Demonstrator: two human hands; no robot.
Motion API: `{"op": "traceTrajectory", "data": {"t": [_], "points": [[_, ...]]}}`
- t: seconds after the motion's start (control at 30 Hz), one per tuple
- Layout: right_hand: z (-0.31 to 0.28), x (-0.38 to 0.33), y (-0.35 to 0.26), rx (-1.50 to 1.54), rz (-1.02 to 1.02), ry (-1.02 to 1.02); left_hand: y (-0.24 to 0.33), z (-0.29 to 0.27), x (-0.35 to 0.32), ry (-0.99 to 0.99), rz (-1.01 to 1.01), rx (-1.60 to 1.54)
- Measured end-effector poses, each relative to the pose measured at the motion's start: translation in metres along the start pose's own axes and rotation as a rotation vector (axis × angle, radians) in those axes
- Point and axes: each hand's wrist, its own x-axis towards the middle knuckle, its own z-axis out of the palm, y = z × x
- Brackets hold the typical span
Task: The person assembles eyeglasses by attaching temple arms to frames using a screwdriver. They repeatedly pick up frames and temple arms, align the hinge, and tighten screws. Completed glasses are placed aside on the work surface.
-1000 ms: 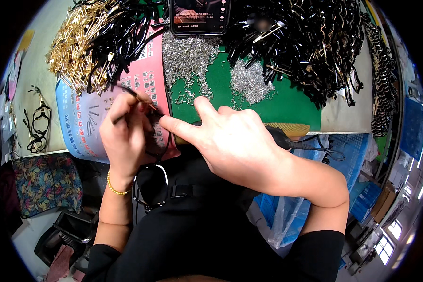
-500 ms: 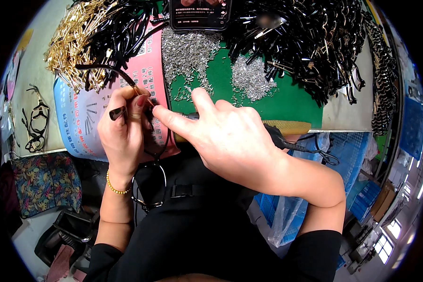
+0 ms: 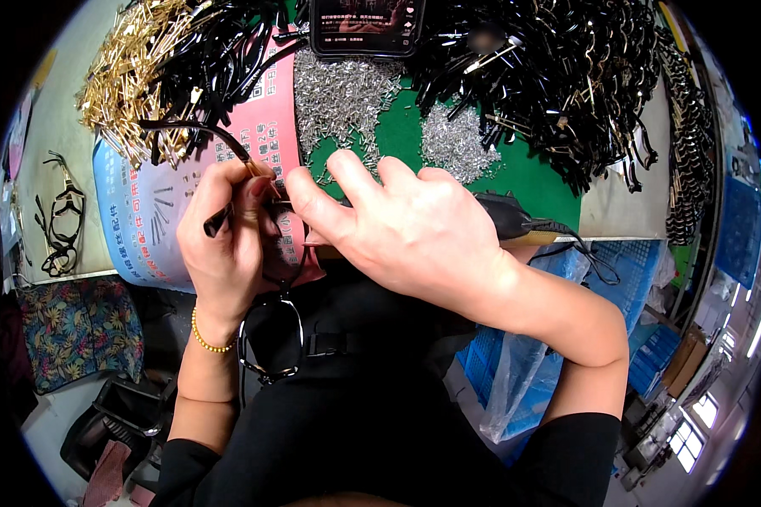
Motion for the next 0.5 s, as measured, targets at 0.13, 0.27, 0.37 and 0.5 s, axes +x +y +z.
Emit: {"op": "traceTrajectory", "data": {"t": [0.13, 0.27, 0.37, 0.5], "points": [[-0.001, -0.001, 0.001, 0.035, 0.004, -0.012, -0.003, -0.004, -0.002, -0.041, 0.077, -0.01], [0.002, -0.004, 0.001, -0.007, -0.01, 0.006, 0.002, -0.011, -0.002, -0.073, 0.181, 0.042], [0.001, -0.002, 0.0, -0.061, -0.034, 0.022, 0.003, -0.005, 0.003, -0.05, 0.098, 0.05], [0.006, 0.001, 0.001, -0.077, -0.058, 0.038, 0.001, -0.003, 0.004, -0.029, 0.077, 0.064]]}}
